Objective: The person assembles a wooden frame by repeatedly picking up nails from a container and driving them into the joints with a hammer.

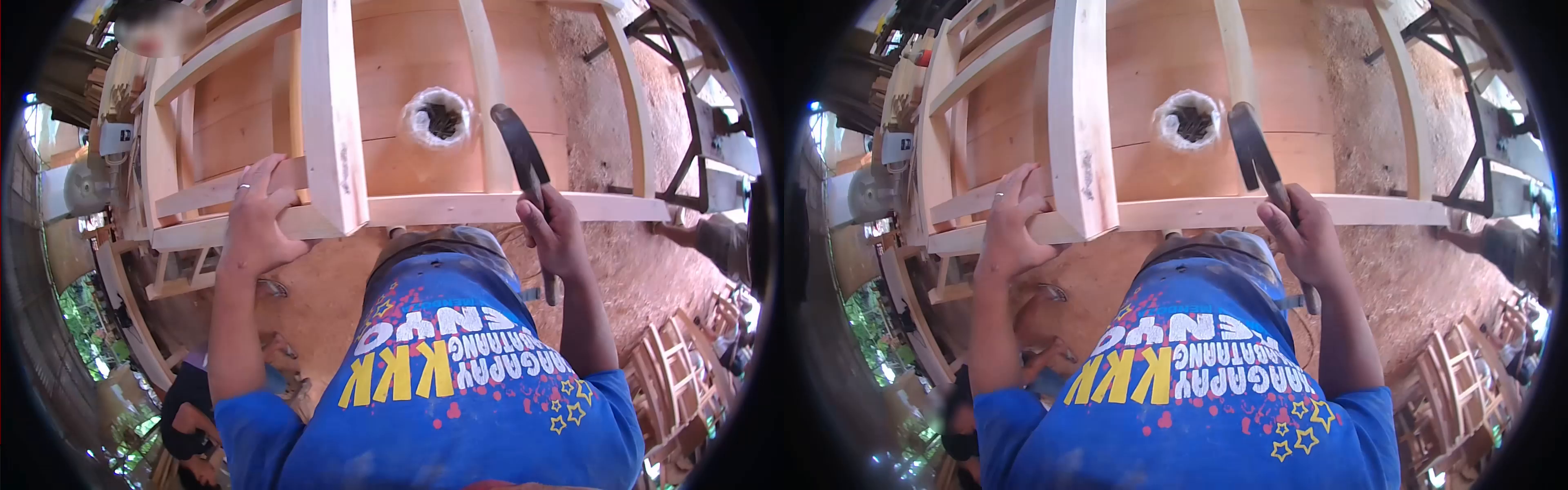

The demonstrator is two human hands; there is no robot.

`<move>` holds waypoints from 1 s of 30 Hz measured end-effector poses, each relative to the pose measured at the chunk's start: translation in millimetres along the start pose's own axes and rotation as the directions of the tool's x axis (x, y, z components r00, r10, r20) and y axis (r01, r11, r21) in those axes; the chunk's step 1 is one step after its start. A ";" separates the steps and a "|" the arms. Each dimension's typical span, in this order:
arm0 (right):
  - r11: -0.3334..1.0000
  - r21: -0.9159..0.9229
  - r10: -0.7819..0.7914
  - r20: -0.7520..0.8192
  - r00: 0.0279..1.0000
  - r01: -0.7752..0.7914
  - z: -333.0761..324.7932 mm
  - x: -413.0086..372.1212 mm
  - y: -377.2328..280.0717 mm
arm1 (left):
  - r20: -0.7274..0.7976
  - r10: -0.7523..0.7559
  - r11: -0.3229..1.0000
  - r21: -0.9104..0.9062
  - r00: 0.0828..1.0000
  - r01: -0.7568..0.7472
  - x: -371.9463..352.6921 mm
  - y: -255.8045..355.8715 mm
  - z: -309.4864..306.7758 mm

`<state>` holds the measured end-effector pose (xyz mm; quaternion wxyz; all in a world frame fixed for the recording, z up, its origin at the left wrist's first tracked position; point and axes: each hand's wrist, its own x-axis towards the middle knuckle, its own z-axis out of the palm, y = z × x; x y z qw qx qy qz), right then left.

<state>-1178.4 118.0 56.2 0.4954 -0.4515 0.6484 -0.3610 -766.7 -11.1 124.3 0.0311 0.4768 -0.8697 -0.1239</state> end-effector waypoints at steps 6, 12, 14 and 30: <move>0.982 0.176 0.060 0.067 0.996 -0.071 -35.1 34.1 17.0 | -0.031 -0.059 0.998 -0.028 0.998 0.058 -1.8 4.2 5.0; 0.974 0.198 0.092 0.090 0.992 -0.109 -43.9 39.7 37.2 | -0.016 -0.070 0.997 -0.023 0.997 0.070 -1.9 2.8 2.2; 0.981 0.179 0.062 0.088 0.994 -0.077 -41.6 41.4 37.9 | -0.012 -0.080 0.996 -0.031 0.997 0.079 -2.0 5.0 0.5; 0.945 0.258 0.007 -0.631 0.776 0.200 53.2 -3.6 37.4 | 0.187 0.455 0.890 -0.069 0.871 -0.450 12.2 -70.6 -7.9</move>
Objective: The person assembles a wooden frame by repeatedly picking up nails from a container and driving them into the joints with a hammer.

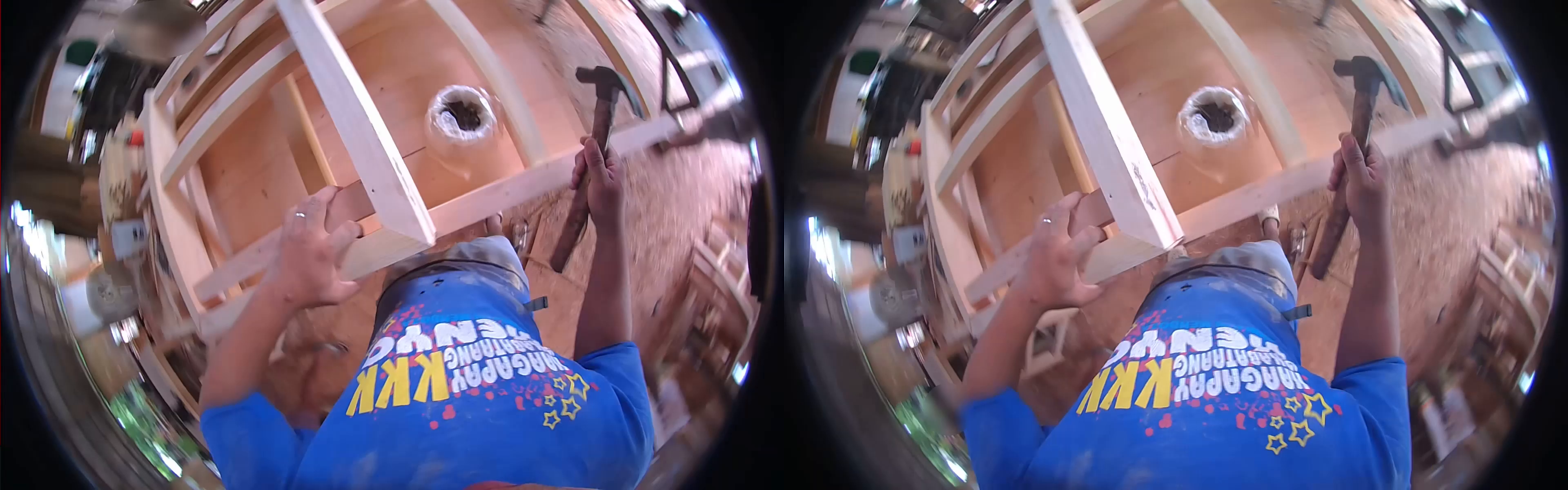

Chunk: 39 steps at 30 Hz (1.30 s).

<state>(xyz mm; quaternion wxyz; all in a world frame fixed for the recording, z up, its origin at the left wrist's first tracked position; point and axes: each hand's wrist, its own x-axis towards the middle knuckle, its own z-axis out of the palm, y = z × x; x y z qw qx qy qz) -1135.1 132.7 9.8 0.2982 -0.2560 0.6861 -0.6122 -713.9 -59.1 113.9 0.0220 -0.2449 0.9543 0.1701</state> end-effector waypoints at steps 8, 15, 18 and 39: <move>0.799 0.601 0.370 -0.492 0.788 0.000 117.3 -236.5 30.8 | -0.047 0.004 1.000 0.031 0.999 -0.003 -6.8 -7.0 14.8; 0.780 0.614 0.356 -0.593 0.722 0.120 130.8 -303.0 33.7 | 0.073 -0.078 0.993 0.090 0.994 0.071 -6.2 1.9 6.9; 0.723 0.607 0.215 -0.652 0.727 0.331 131.1 -294.5 -0.7 | 0.030 -0.001 0.990 0.139 1.000 -0.003 -1.4 -16.7 21.6; 0.502 0.647 0.215 -0.736 0.642 0.574 391.9 -310.8 -2.9 | 0.090 0.070 0.996 0.053 0.994 -0.075 6.0 -29.0 21.1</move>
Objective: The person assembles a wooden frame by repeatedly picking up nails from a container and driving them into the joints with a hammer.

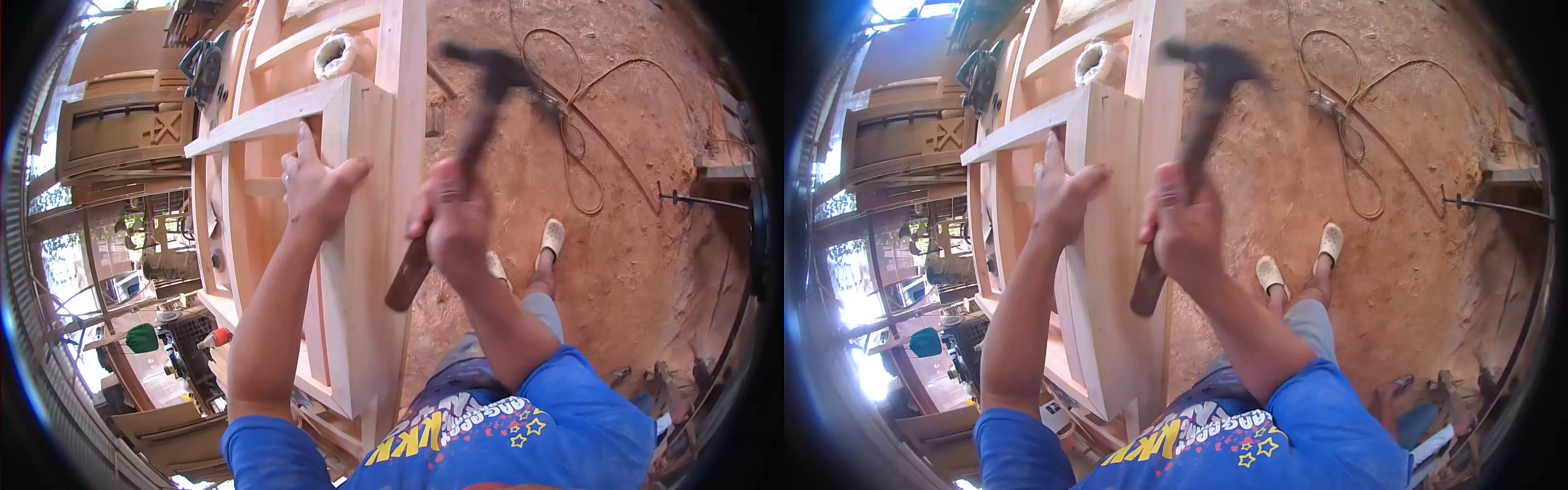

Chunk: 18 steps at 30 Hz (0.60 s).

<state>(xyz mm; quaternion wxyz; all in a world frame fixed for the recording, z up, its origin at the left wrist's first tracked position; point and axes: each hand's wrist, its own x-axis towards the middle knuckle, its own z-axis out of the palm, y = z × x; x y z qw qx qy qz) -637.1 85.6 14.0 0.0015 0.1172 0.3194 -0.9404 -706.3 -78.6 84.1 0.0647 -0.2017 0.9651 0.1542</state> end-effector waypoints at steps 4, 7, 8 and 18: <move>0.992 0.058 -0.105 -0.109 0.988 0.112 -15.5 -6.0 -21.5 | 0.006 0.005 1.000 0.007 1.000 -0.005 2.0 3.0 -2.3; 0.936 -0.219 0.296 0.062 0.953 -0.277 10.0 7.0 11.5 | 0.027 -0.002 1.000 -0.001 1.000 0.002 -9.7 -2.9 3.9; 0.980 -0.139 0.151 0.046 0.988 -0.143 9.6 15.9 6.4 | 0.022 0.011 1.000 -0.025 1.000 -0.010 -2.7 1.2 0.5; 0.981 -0.173 0.101 0.094 0.990 -0.083 11.1 26.5 6.9 | 0.054 0.068 0.997 -0.036 0.996 -0.066 1.2 -5.1 -3.7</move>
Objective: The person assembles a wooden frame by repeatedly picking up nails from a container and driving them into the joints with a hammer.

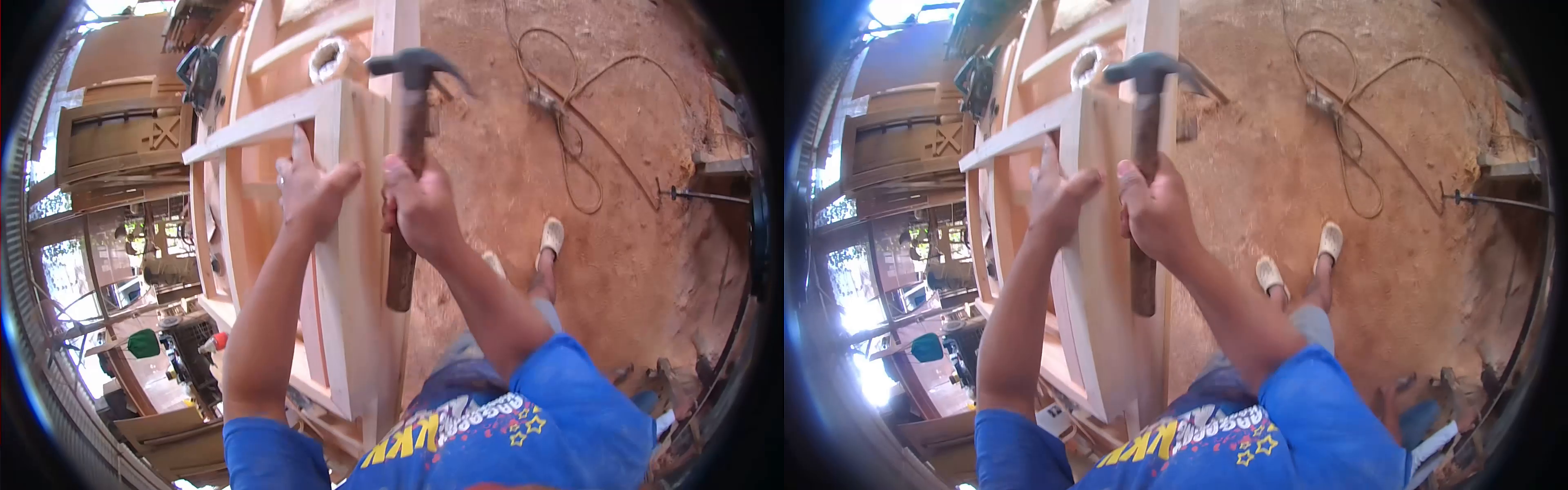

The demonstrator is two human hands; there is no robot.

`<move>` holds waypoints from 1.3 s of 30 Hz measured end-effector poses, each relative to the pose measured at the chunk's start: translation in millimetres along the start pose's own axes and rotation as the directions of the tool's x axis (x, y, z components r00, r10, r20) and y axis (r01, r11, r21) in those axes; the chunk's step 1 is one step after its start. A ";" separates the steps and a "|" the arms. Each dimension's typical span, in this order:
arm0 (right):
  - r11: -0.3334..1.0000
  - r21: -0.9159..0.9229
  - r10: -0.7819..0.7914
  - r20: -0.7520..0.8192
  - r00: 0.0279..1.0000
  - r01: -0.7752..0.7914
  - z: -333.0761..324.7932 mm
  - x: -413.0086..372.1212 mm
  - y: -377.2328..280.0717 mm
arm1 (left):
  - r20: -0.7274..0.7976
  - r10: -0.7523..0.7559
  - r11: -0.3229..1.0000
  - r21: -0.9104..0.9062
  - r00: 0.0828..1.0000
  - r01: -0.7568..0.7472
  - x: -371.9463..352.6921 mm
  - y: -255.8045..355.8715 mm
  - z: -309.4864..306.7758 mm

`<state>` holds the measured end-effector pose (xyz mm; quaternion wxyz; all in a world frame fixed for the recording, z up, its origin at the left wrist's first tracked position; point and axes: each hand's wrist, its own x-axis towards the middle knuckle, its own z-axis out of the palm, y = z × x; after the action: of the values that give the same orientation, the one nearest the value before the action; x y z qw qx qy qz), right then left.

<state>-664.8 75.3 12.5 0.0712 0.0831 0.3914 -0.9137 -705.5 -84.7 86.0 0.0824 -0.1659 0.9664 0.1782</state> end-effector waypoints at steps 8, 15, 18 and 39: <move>0.976 -0.139 0.179 0.073 0.981 -0.168 -1.9 -15.9 13.1 | -0.031 -0.051 0.999 0.014 0.998 0.052 -5.5 -4.4 6.4; 0.927 0.326 -0.172 -0.065 0.983 0.184 -13.0 -25.1 6.1 | -0.107 -0.001 0.998 0.058 0.994 0.007 3.1 0.0 5.6; 0.967 -0.033 0.255 0.151 0.955 -0.253 -9.3 -13.9 10.0 | -0.075 -0.005 1.000 0.026 0.997 0.006 -2.7 -4.1 7.7; 0.964 -0.039 0.264 0.147 0.953 -0.262 -19.5 -4.9 -3.0 | -0.100 0.013 0.995 0.098 0.995 -0.003 4.4 3.1 1.5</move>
<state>-658.7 91.9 2.4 0.2223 0.0645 0.3789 -0.8960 -710.6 -82.6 84.6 0.0409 -0.1665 0.9775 0.1225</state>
